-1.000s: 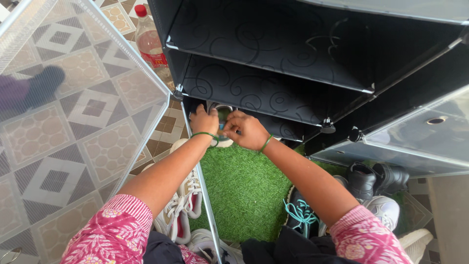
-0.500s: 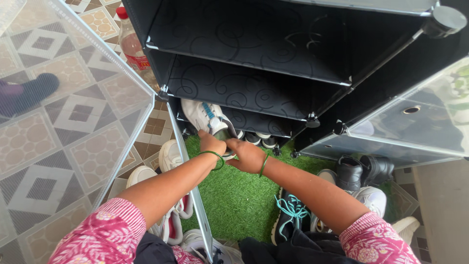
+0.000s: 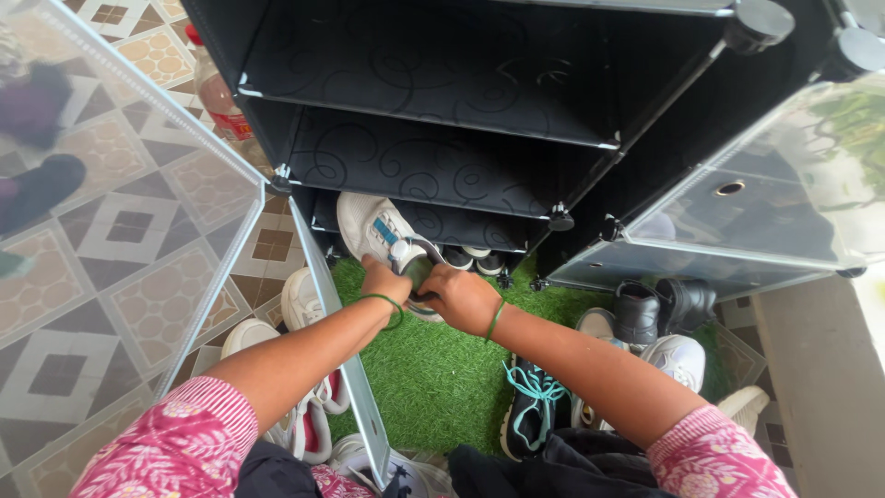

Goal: The person removes multiple pairs of shoes from a multi-tiered shoe rack and places them on the floor. They handle sneakers and boots one at a time, stacking them in front of the rack.

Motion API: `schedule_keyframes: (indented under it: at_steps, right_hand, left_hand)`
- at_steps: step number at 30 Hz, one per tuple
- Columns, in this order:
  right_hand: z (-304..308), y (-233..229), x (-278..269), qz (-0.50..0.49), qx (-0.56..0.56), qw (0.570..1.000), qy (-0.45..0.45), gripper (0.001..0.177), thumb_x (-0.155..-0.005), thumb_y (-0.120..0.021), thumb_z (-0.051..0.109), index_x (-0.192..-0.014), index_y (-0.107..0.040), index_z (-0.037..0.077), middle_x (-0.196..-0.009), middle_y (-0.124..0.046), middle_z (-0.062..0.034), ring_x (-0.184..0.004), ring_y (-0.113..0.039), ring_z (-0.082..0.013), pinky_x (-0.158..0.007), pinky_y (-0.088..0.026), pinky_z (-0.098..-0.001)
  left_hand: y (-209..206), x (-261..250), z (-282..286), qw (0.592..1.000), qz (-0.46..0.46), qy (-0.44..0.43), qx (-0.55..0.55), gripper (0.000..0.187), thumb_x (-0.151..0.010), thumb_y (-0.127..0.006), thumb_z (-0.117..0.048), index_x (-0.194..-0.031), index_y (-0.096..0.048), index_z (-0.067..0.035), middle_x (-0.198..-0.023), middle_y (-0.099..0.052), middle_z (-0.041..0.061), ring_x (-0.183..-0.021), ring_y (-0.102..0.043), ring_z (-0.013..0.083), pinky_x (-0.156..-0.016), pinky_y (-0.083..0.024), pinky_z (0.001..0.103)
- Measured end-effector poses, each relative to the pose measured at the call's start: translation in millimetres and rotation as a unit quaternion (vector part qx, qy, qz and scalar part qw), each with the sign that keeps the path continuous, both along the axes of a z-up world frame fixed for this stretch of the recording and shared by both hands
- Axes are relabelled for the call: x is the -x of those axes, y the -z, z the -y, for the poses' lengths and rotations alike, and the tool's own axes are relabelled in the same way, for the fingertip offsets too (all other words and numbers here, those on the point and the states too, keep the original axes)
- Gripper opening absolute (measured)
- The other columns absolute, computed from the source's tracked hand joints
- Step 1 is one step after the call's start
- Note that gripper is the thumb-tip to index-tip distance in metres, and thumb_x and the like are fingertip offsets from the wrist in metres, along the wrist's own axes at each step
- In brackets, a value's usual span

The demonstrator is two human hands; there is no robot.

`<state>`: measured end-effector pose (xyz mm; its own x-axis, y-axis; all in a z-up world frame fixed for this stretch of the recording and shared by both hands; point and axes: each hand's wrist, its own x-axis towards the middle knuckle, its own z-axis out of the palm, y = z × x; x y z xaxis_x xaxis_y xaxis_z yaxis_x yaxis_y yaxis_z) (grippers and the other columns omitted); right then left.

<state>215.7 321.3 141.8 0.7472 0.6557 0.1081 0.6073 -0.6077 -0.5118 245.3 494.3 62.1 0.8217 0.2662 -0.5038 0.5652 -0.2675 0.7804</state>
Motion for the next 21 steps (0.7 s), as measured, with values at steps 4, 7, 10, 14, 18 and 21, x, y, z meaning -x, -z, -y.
schedule_keyframes:
  at_steps: [4,7,10,14,18,21]
  right_hand:
    - [23,-18,17,-0.017,-0.014,1.0,-0.022,0.021,-0.084,-0.076,0.018,-0.102,-0.077,0.008,-0.102,-0.07,-0.0126,-0.093,-0.07,-0.0323,-0.082,-0.057,-0.0418]
    - [41,-33,31,-0.064,0.008,0.997,-0.033,0.022,-0.085,-0.077,0.02,-0.104,-0.076,0.008,-0.103,-0.071,-0.0123,-0.09,-0.071,-0.0306,-0.08,-0.058,-0.0402]
    - [60,-47,45,-0.13,0.046,0.989,-0.044,0.031,-0.08,-0.078,0.019,-0.109,-0.074,0.009,-0.106,-0.071,-0.0115,-0.085,-0.073,-0.0293,-0.078,-0.058,-0.0402]
    - [86,-57,58,-0.145,0.071,0.984,-0.072,0.044,-0.073,-0.083,0.021,-0.114,-0.072,0.009,-0.107,-0.07,-0.0129,-0.088,-0.071,-0.0325,-0.077,-0.055,-0.0443]
    - [115,-61,68,-0.215,0.151,0.964,-0.033,0.045,-0.075,-0.081,0.028,-0.114,-0.07,0.01,-0.108,-0.07,-0.0115,-0.087,-0.074,-0.0299,-0.08,-0.056,-0.0425]
    - [134,-66,77,-0.21,0.146,0.966,-0.045,0.046,-0.076,-0.081,0.032,-0.113,-0.071,0.008,-0.105,-0.072,-0.0152,-0.091,-0.072,-0.0336,-0.08,-0.056,-0.0438]
  left_hand:
    - [-3,21,14,0.997,0.025,0.001,0.077,0.1,-0.078,-0.065,0.002,-0.155,-0.002,0.0,-0.12,-0.058,0.033,-0.079,-0.075,0.0364,-0.054,-0.065,0.039]
    - [-11,40,31,0.994,-0.004,0.013,0.109,0.094,-0.078,-0.063,0.005,-0.155,-0.009,-0.004,-0.129,-0.056,0.035,-0.087,-0.074,0.0398,-0.057,-0.066,0.042]
    - [-20,62,47,0.994,-0.029,0.042,0.099,0.098,-0.079,-0.063,0.005,-0.157,-0.005,-0.009,-0.131,-0.057,0.032,-0.088,-0.075,0.0389,-0.059,-0.066,0.041]
    - [-30,82,68,0.99,-0.032,0.061,0.124,0.1,-0.078,-0.063,0.006,-0.158,-0.005,-0.012,-0.133,-0.056,0.027,-0.088,-0.076,0.0372,-0.06,-0.068,0.042]
    - [-43,96,86,0.984,-0.059,0.102,0.131,0.097,-0.079,-0.063,0.004,-0.158,-0.009,-0.013,-0.134,-0.056,0.024,-0.086,-0.076,0.0345,-0.063,-0.068,0.041]
    - [-49,102,100,0.976,-0.075,0.139,0.151,0.094,-0.081,-0.062,0.002,-0.158,-0.011,-0.012,-0.13,-0.06,0.024,-0.082,-0.077,0.0336,-0.064,-0.067,0.041]
